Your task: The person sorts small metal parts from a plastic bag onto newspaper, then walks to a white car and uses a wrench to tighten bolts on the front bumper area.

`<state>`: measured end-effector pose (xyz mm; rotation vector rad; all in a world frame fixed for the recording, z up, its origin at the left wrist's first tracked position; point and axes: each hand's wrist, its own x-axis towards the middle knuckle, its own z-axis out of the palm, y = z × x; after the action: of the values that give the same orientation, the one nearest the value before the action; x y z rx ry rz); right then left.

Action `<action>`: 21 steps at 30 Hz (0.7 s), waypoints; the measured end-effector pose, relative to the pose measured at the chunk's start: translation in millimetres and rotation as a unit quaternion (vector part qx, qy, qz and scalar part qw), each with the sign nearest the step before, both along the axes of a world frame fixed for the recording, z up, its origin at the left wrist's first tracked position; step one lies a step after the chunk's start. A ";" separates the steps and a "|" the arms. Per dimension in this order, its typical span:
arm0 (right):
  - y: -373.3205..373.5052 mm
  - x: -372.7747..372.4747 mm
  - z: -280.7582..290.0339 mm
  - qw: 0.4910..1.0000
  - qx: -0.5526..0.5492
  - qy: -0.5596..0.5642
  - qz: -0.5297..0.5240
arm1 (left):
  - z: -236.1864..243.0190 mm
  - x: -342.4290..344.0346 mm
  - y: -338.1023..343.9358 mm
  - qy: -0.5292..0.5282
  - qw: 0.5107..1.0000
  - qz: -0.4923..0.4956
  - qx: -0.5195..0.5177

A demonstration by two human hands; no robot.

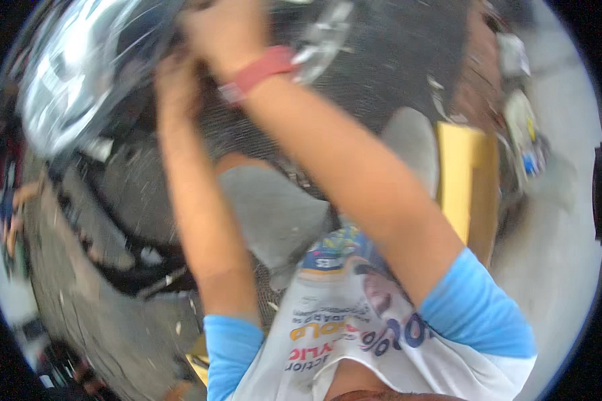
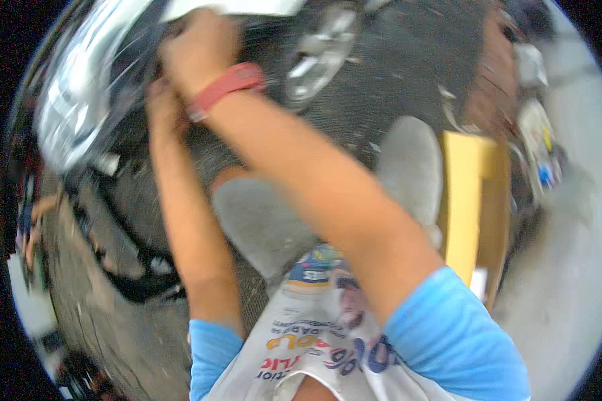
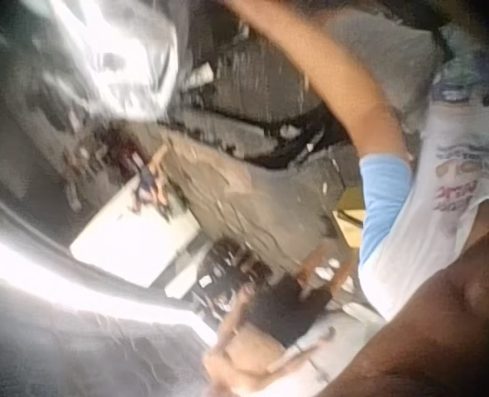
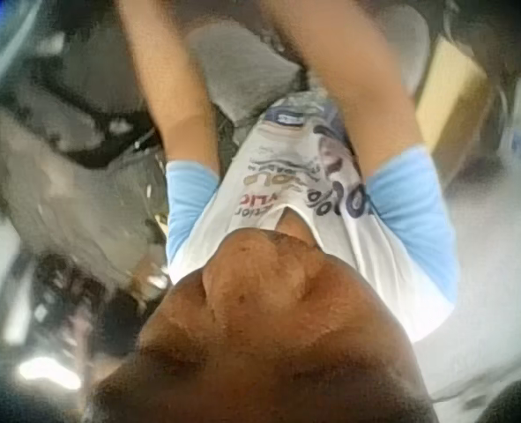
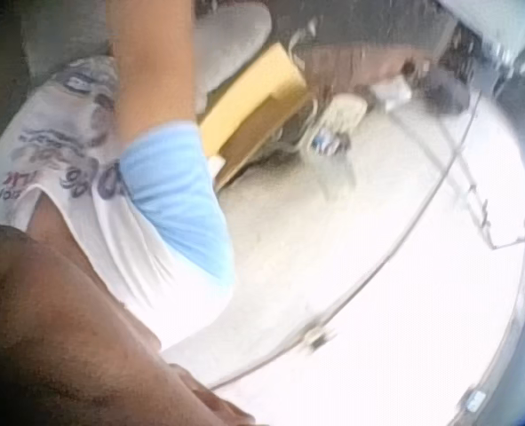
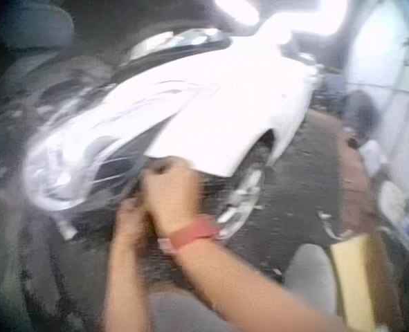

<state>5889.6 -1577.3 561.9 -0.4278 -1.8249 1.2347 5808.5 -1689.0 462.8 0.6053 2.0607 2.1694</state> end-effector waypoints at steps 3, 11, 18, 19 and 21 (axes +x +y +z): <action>-25.6 -35.1 -9.7 0.997 -0.014 0.015 -0.072 | -12.7 -21.1 -32.8 -0.013 0.998 0.056 -0.011; 43.2 77.0 -25.4 0.976 -0.092 0.128 0.147 | -3.9 -12.1 0.6 -0.084 0.987 -0.062 0.126; 79.0 222.6 -225.3 0.870 -0.276 -0.320 0.254 | 71.3 32.7 46.4 -0.068 0.954 0.111 0.271; 88.0 253.2 -263.8 0.888 -0.324 -0.244 0.217 | 52.7 33.9 69.5 -0.043 0.959 0.166 0.226; 89.1 269.4 -274.0 0.812 -0.476 -0.289 0.175 | 66.8 41.9 90.5 0.005 0.941 0.263 0.211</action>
<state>6159.0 -1488.2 287.9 -1.1547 -1.6452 2.4869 5850.5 -1598.5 529.6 0.0798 1.9285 2.9490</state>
